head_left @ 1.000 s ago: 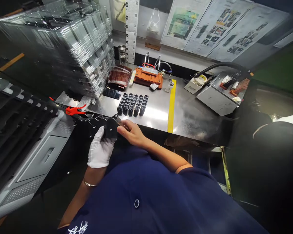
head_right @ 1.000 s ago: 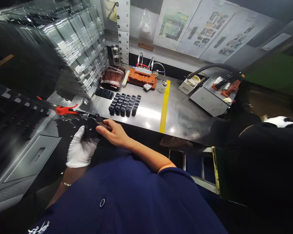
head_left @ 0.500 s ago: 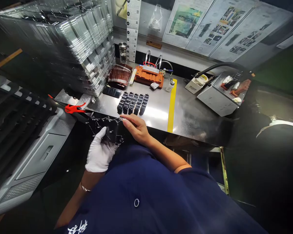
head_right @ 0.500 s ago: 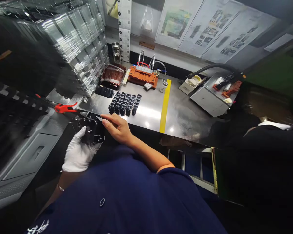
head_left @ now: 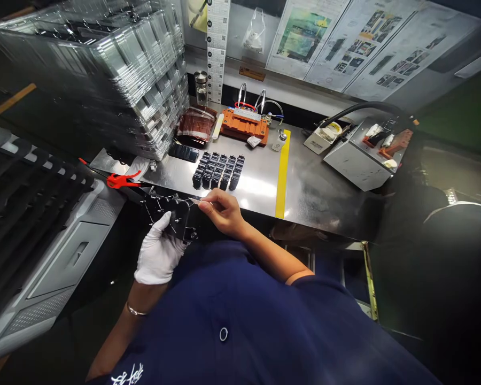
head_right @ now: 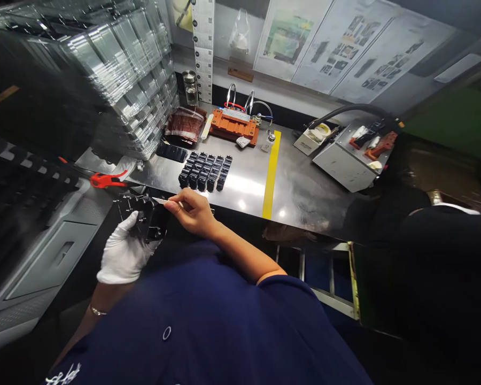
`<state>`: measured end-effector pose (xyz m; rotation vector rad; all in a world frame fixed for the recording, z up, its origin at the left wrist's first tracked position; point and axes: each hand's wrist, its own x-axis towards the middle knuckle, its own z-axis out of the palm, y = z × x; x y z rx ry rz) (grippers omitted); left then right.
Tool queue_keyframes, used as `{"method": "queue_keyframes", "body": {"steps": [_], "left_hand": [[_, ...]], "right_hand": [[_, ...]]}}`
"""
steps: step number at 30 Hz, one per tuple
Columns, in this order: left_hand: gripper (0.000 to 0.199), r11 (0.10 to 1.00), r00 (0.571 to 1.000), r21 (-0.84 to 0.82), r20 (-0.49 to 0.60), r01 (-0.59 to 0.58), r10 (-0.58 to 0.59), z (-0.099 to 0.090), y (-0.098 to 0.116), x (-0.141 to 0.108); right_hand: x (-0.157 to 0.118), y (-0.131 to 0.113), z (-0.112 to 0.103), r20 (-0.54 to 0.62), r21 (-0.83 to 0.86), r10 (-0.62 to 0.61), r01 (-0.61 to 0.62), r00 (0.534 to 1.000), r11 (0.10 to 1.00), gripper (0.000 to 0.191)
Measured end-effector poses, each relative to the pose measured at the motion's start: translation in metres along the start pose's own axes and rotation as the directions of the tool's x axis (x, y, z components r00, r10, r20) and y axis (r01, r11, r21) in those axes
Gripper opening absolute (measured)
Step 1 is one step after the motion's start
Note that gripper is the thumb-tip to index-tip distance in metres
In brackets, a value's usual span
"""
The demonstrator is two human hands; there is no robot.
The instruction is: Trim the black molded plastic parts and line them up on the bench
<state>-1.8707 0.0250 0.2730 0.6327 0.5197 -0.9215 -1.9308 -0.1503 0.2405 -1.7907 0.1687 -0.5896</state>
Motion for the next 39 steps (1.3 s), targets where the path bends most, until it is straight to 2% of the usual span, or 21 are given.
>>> {"method": "queue_keyframes", "body": {"steps": [4, 6, 10, 15, 20, 24, 27, 30, 33, 35, 37, 39], "left_hand": [[0.037, 0.997, 0.995, 0.069, 0.087, 0.041, -0.047, -0.015, 0.001, -0.007], [0.037, 0.995, 0.997, 0.101, 0.081, 0.009, -0.018, -0.015, -0.001, -0.01], [0.035, 0.994, 0.995, 0.068, -0.032, -0.088, 0.09, -0.005, -0.004, -0.009], [0.034, 0.997, 0.997, 0.026, -0.009, -0.078, 0.078, -0.002, -0.003, -0.004], [0.038, 0.997, 0.998, 0.04, 0.003, -0.059, 0.059, -0.008, -0.002, -0.002], [0.031, 0.986, 0.999, 0.159, 0.029, -0.042, 0.038, -0.012, -0.002, -0.01], [0.029, 0.957, 0.991, 0.272, 0.109, -0.103, 0.076, -0.016, 0.001, -0.017], [0.046, 0.906, 0.969, 0.362, 0.188, -0.221, 0.161, -0.019, 0.008, -0.018], [0.054, 0.868, 0.96, 0.43, 0.232, -0.247, 0.158, -0.019, 0.015, -0.017], [0.058, 0.85, 0.955, 0.46, 0.258, -0.257, 0.149, -0.015, 0.015, -0.017], [0.061, 0.837, 0.952, 0.481, 0.273, -0.261, 0.139, -0.01, 0.014, -0.017], [0.064, 0.835, 0.958, 0.496, 0.261, -0.238, 0.118, -0.006, 0.011, -0.018]], "right_hand": [[0.005, 0.007, -0.005, -0.129, 0.041, 0.145, -0.141, 0.981, 0.989, 0.049], [0.003, 0.001, -0.009, -0.09, 0.068, 0.138, -0.132, 0.986, 0.989, 0.049], [-0.006, -0.019, -0.009, 0.064, 0.094, -0.007, 0.001, 0.998, 0.996, 0.044], [-0.01, -0.027, -0.006, 0.099, 0.074, -0.088, 0.081, 0.991, 0.994, 0.042], [-0.009, -0.025, -0.008, 0.111, 0.024, -0.08, 0.078, 0.991, 0.997, 0.042], [-0.008, -0.024, -0.01, 0.075, 0.005, -0.005, 0.005, 0.997, 1.0, 0.047], [-0.008, -0.027, -0.018, 0.192, -0.007, 0.0, 0.001, 0.981, 1.0, 0.047], [-0.008, -0.035, -0.03, 0.404, -0.033, -0.15, 0.178, 0.902, 0.983, 0.048], [-0.006, -0.044, -0.039, 0.57, -0.038, -0.324, 0.418, 0.755, 0.908, 0.049], [-0.005, -0.048, -0.042, 0.642, -0.044, -0.367, 0.509, 0.674, 0.859, 0.053], [-0.005, -0.049, -0.043, 0.679, -0.048, -0.379, 0.554, 0.629, 0.831, 0.057], [-0.006, -0.049, -0.043, 0.684, -0.055, -0.398, 0.587, 0.611, 0.808, 0.059]]}}
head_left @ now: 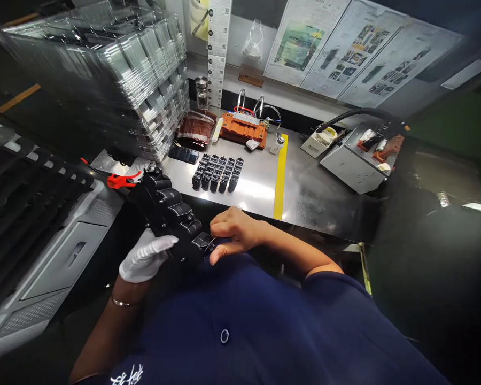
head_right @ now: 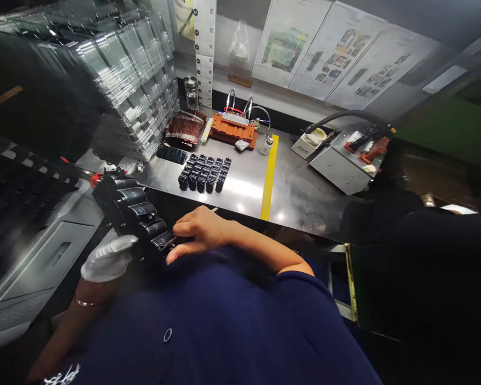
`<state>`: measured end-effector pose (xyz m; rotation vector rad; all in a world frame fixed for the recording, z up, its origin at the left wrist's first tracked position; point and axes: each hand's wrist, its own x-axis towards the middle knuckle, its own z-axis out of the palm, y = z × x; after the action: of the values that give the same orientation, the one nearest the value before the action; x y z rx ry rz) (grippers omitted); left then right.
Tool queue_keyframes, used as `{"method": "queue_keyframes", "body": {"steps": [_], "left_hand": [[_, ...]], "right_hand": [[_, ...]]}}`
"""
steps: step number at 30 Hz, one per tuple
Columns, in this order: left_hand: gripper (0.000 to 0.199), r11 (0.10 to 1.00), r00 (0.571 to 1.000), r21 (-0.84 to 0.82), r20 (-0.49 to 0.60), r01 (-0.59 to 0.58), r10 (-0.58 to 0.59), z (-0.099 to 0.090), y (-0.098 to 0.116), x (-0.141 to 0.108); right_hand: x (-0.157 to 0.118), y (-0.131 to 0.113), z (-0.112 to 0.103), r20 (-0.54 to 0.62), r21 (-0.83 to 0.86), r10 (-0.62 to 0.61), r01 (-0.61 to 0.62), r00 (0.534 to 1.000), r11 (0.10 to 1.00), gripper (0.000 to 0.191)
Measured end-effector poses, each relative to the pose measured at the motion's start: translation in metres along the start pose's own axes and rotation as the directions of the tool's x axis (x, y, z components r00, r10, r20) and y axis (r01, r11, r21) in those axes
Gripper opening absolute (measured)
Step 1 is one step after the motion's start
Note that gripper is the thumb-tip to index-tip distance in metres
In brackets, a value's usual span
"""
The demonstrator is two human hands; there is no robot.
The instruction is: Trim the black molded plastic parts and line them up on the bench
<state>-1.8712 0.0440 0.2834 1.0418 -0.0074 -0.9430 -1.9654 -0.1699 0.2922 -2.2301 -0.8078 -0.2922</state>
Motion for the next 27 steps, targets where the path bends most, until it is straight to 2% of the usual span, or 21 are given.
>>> {"method": "queue_keyframes", "body": {"steps": [6, 9, 14, 20, 25, 27], "left_hand": [[0.069, 0.995, 0.999, -0.101, -0.041, 0.021, -0.025, 0.006, -0.008, 0.003], [0.066, 0.986, 0.997, -0.165, -0.072, 0.004, -0.016, 0.006, -0.014, 0.005], [0.061, 0.977, 0.997, -0.214, -0.071, 0.002, -0.018, 0.008, -0.019, 0.006], [0.054, 0.959, 0.998, -0.282, -0.06, -0.015, -0.002, 0.007, -0.023, 0.009], [0.049, 0.932, 0.995, -0.363, -0.089, 0.015, -0.051, 0.01, -0.028, 0.013], [0.047, 0.928, 0.993, -0.371, -0.093, 0.027, -0.066, 0.011, -0.03, 0.015]], "right_hand": [[0.0, 0.001, 0.001, -0.198, -0.238, 0.01, -0.058, 0.98, 0.969, 0.058], [0.001, 0.002, 0.001, -0.206, -0.316, -0.019, -0.048, 0.978, 0.947, 0.058], [0.001, 0.005, 0.002, -0.288, -0.324, 0.005, -0.102, 0.958, 0.941, 0.06], [0.0, 0.008, 0.003, -0.221, -0.394, -0.01, -0.08, 0.975, 0.916, 0.06], [0.0, 0.011, 0.004, -0.334, -0.355, 0.08, -0.204, 0.939, 0.912, 0.063], [0.0, 0.011, 0.004, -0.327, -0.359, 0.115, -0.235, 0.938, 0.903, 0.063]]}}
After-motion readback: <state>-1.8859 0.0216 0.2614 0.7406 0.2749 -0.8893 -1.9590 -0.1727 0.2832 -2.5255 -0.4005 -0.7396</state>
